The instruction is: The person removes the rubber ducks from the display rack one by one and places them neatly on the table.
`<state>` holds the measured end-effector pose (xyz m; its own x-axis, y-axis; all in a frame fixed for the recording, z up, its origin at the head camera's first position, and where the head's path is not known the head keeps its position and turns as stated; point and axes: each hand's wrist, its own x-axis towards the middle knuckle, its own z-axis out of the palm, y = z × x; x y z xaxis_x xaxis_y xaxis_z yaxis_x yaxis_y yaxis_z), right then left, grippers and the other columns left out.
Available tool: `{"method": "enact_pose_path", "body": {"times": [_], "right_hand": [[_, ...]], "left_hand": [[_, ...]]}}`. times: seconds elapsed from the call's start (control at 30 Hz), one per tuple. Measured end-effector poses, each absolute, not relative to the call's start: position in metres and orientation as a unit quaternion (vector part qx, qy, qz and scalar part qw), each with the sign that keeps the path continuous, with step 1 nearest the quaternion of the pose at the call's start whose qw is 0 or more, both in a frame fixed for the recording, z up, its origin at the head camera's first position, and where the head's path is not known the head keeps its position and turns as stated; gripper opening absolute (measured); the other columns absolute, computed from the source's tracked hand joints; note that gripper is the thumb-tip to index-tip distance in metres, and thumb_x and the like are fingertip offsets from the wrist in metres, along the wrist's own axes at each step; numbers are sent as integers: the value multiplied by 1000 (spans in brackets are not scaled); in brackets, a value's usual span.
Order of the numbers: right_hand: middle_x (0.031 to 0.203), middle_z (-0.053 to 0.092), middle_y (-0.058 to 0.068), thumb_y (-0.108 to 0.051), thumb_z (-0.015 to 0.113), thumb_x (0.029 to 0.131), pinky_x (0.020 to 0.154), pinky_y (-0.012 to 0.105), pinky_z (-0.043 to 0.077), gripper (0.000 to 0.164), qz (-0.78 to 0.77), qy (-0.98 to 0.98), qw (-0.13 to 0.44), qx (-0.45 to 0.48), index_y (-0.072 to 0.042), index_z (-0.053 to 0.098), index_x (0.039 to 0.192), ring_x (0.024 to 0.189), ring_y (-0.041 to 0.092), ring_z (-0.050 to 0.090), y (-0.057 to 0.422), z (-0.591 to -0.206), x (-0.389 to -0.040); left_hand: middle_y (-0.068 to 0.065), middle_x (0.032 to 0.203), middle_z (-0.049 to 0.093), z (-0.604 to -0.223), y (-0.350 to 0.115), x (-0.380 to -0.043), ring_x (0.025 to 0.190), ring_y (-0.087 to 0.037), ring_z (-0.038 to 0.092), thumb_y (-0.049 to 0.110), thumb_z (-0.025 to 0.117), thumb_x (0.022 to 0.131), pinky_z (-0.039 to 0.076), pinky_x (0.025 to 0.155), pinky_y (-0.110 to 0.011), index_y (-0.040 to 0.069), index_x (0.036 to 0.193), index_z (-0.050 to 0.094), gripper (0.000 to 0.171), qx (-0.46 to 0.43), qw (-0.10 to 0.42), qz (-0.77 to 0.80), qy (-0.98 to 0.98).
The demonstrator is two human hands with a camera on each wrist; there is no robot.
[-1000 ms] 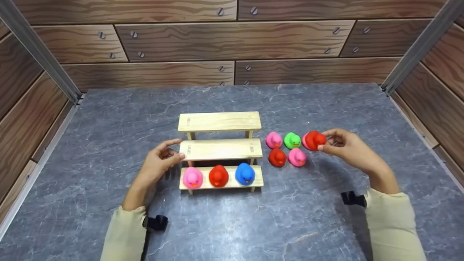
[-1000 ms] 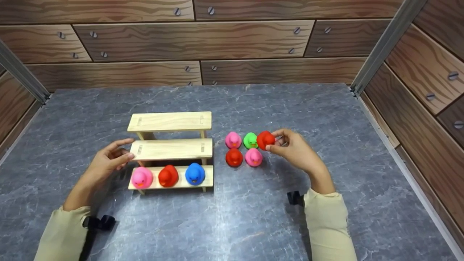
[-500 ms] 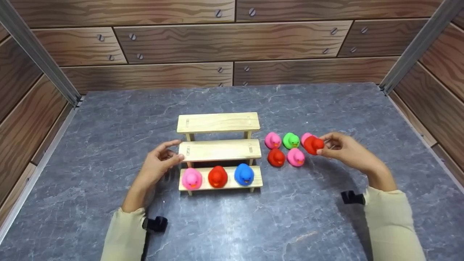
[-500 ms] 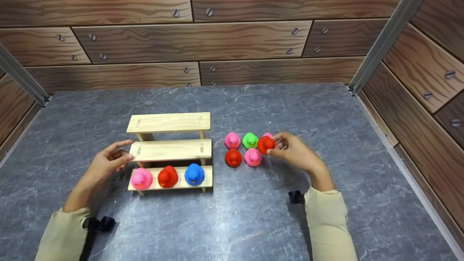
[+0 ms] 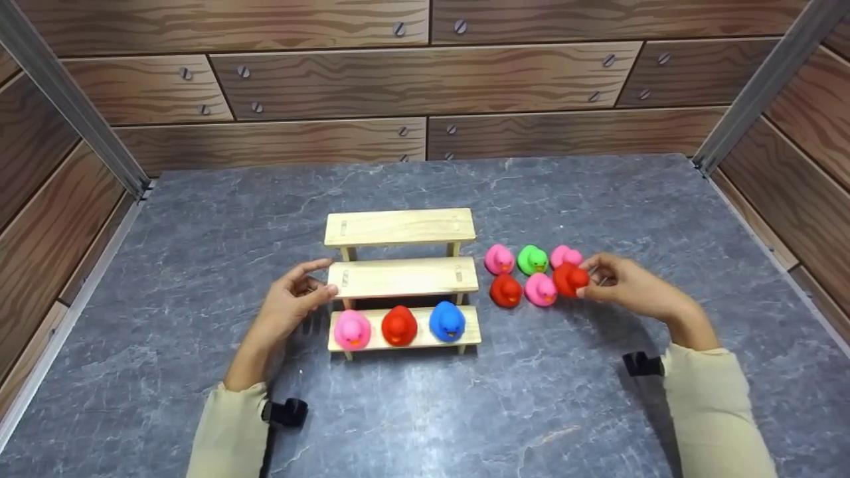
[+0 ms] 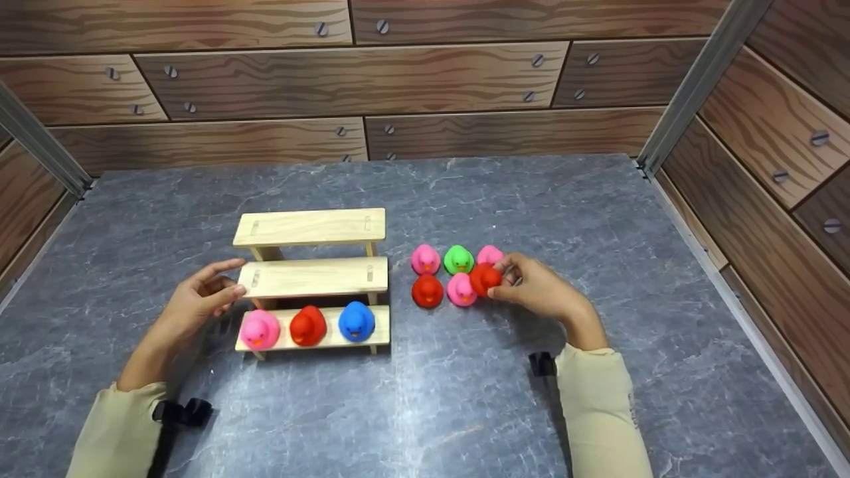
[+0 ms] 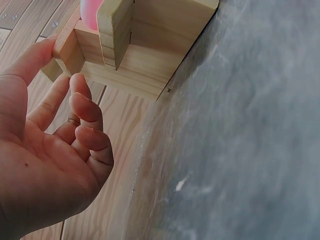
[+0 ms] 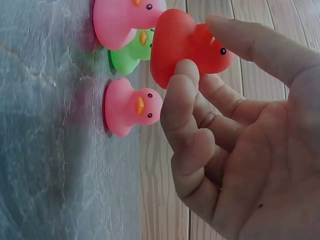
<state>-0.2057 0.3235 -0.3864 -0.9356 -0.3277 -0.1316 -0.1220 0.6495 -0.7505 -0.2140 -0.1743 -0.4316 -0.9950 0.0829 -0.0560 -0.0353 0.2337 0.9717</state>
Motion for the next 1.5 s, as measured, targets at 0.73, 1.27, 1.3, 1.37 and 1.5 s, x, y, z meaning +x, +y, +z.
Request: {"method": "enact_pose_path", "body": {"times": [0.73, 1.27, 1.3, 1.37, 1.5], "right_hand": [[94, 59, 10, -13, 67, 87, 64, 22, 45, 38, -377, 905, 169, -103, 8, 52, 116, 77, 7, 52, 336, -393, -209], [88, 60, 9, -13, 68, 87, 60, 25, 48, 43, -373, 904, 190, -87, 10, 49, 118, 69, 9, 55, 335, -402, -213], [87, 60, 8, -13, 68, 87, 60, 26, 48, 43, -376, 903, 191, -87, 10, 49, 118, 68, 9, 55, 335, -402, -213], [87, 60, 8, -13, 68, 87, 60, 26, 48, 42, -377, 902, 191, -85, 9, 49, 117, 68, 9, 55, 334, -403, -213], [90, 60, 10, -13, 68, 87, 61, 26, 48, 42, -376, 903, 188, -84, 9, 49, 117, 69, 9, 55, 334, -404, -213]], "left_hand": [[2, 79, 60, -433, -175, -215, 66, -7, 51, 8, 70, 86, 41, 61, -22, 7, 131, 57, 47, 18, 46, 621, 782], [2, 78, 61, -431, -173, -215, 69, -7, 55, 8, 71, 86, 43, 63, -21, 5, 131, 57, 47, 17, 44, 622, 782], [3, 78, 61, -431, -173, -215, 69, -7, 55, 8, 71, 86, 43, 63, -21, 5, 131, 57, 48, 19, 43, 622, 781], [3, 77, 61, -432, -174, -215, 67, -6, 54, 7, 71, 86, 42, 63, -21, 5, 131, 57, 47, 22, 42, 623, 781], [3, 78, 60, -432, -175, -215, 66, -6, 51, 7, 70, 86, 41, 62, -21, 7, 130, 57, 46, 27, 40, 622, 782]]}}
